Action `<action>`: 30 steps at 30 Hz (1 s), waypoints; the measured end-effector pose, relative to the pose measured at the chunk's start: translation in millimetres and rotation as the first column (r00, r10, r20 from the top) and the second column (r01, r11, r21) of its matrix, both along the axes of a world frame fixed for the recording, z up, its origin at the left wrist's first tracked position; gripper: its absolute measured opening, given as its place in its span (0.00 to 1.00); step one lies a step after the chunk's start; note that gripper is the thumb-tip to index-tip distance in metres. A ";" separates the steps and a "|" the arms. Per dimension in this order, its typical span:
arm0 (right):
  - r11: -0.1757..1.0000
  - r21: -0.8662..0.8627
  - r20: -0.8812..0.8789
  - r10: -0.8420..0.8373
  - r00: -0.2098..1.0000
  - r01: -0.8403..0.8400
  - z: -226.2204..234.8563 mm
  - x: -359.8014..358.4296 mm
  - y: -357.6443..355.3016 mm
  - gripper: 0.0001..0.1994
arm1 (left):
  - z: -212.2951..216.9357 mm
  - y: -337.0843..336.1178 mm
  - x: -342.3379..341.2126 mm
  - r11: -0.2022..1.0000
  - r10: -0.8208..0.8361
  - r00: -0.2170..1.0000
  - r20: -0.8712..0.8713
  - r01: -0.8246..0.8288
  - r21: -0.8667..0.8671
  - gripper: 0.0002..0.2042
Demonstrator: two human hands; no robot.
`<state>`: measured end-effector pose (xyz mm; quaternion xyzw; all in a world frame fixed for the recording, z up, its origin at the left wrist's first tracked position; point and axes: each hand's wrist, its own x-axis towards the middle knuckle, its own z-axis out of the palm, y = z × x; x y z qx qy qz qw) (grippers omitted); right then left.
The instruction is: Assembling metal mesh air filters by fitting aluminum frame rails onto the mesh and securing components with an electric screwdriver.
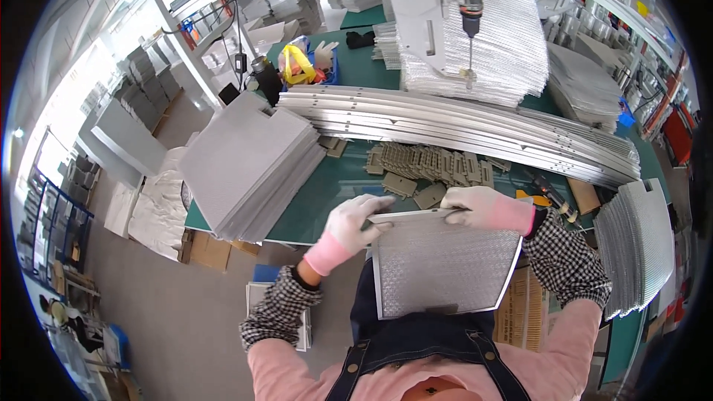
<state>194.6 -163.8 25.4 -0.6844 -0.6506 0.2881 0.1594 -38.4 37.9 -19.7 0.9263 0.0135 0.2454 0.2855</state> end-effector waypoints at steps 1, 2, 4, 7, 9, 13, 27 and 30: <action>1.000 0.027 -0.019 0.012 1.000 -0.012 -2.9 2.7 -0.6 0.16 | -10.7 -7.9 5.6 0.978 0.014 0.998 0.056 -0.002 -0.206 0.26; 1.000 0.023 -0.015 0.015 1.000 -0.015 -5.4 5.2 -1.0 0.16 | -25.2 -19.4 13.0 0.915 0.039 0.993 0.111 0.009 -0.403 0.31; 0.991 0.109 -0.067 0.079 0.995 -0.071 -10.2 8.6 0.1 0.20 | -39.3 -37.3 24.6 0.820 0.028 0.981 0.191 0.087 -0.565 0.40; 0.993 0.046 -0.023 0.110 0.994 -0.109 3.4 -0.4 5.8 0.24 | -41.8 -52.6 32.6 0.673 0.263 0.903 0.339 0.079 -0.735 0.37; 0.992 0.025 -0.064 0.128 0.990 -0.127 10.5 -3.1 6.5 0.25 | -47.2 -51.1 20.3 0.654 0.333 0.900 0.283 -0.004 -0.757 0.32; 0.971 -0.150 -0.179 0.158 0.971 -0.185 12.0 13.8 4.2 0.28 | -39.0 -62.5 -0.1 0.680 0.393 0.903 0.175 -0.157 -0.716 0.09; 0.963 -0.220 -0.051 0.146 0.988 -0.154 11.1 3.8 47.2 0.28 | -17.4 -40.2 -17.3 0.534 0.524 0.849 -0.067 -0.389 -0.751 0.14; 0.972 -0.138 0.003 0.195 0.981 -0.192 5.6 -4.0 66.5 0.24 | -21.1 -27.1 -32.5 0.677 0.494 0.868 0.050 -0.348 -0.649 0.09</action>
